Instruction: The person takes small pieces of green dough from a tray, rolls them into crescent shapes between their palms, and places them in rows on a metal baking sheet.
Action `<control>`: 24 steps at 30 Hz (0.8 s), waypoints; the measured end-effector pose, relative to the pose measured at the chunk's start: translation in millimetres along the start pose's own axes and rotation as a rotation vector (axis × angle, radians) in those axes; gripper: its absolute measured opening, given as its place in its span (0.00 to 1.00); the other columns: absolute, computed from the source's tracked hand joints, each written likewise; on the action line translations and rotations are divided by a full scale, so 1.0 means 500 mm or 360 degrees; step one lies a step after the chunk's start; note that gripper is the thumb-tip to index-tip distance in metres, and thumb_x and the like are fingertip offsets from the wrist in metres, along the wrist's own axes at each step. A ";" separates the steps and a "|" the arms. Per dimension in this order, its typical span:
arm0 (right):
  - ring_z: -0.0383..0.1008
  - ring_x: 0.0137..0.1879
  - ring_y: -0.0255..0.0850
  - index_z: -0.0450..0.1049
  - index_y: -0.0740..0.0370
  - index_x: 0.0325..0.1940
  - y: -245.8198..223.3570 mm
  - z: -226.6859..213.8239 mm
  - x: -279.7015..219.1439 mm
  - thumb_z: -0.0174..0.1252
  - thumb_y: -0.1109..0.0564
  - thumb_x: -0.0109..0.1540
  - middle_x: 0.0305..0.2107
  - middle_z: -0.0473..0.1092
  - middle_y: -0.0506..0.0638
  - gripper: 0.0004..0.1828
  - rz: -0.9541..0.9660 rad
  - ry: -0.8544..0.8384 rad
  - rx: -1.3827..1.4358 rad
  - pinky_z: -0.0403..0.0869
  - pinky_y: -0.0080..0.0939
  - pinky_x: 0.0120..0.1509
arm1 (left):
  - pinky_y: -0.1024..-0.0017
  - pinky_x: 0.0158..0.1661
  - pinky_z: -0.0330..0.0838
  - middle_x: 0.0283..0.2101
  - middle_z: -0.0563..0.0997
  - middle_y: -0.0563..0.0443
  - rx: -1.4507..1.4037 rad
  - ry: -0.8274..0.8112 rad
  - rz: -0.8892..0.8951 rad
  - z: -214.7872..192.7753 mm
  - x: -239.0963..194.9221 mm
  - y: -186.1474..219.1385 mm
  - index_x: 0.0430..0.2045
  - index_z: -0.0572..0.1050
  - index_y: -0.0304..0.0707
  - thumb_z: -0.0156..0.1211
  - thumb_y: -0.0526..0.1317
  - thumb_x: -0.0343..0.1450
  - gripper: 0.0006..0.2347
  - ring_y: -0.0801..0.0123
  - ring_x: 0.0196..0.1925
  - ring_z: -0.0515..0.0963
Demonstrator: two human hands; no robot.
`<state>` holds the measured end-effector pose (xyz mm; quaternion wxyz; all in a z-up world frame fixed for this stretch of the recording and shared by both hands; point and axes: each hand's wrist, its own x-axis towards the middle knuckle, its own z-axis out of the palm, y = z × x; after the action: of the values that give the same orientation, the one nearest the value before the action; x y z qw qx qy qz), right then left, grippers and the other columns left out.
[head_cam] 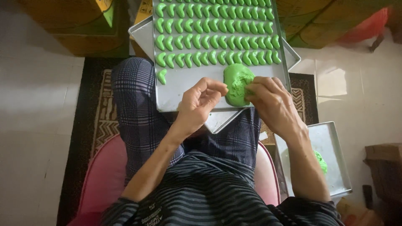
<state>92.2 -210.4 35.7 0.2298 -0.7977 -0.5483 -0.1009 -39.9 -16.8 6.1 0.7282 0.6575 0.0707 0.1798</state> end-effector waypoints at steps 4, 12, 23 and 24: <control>0.74 0.49 0.52 0.79 0.59 0.50 0.013 0.014 -0.004 0.62 0.58 0.68 0.46 0.73 0.53 0.08 -0.0013 0.0076 0.0001 0.76 0.51 0.53 | 0.63 0.53 0.77 0.40 0.84 0.51 0.0089 -0.0030 -0.0036 -0.002 -0.003 0.006 0.43 0.79 0.48 0.55 0.37 0.74 0.07 0.67 0.47 0.83; 0.81 0.43 0.50 0.79 0.66 0.43 0.041 0.019 -0.016 0.69 0.71 0.62 0.38 0.75 0.58 0.08 0.0487 0.0364 0.0662 0.79 0.45 0.47 | 0.65 0.52 0.79 0.39 0.84 0.46 0.0078 -0.0006 -0.0072 -0.005 -0.003 0.001 0.43 0.80 0.45 0.56 0.36 0.74 0.07 0.66 0.45 0.83; 0.77 0.36 0.52 0.81 0.63 0.50 0.030 0.005 -0.004 0.69 0.59 0.66 0.34 0.74 0.59 0.09 0.0447 0.0224 0.0266 0.75 0.50 0.42 | 0.66 0.50 0.81 0.39 0.84 0.43 0.0009 0.0004 -0.0023 -0.006 -0.002 -0.019 0.43 0.79 0.40 0.56 0.34 0.74 0.07 0.61 0.48 0.84; 0.77 0.36 0.50 0.79 0.65 0.52 0.033 0.010 -0.004 0.71 0.56 0.64 0.34 0.74 0.59 0.15 0.0441 0.0193 0.0292 0.75 0.49 0.42 | 0.66 0.50 0.81 0.40 0.84 0.43 0.0012 0.0012 -0.0024 -0.007 -0.003 -0.018 0.42 0.79 0.40 0.56 0.34 0.74 0.07 0.61 0.48 0.85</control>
<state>106.0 -214.7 26.4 0.3458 -0.8339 -0.4251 -0.0658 -41.2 -15.0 -3.1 0.7267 0.6591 0.0791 0.1766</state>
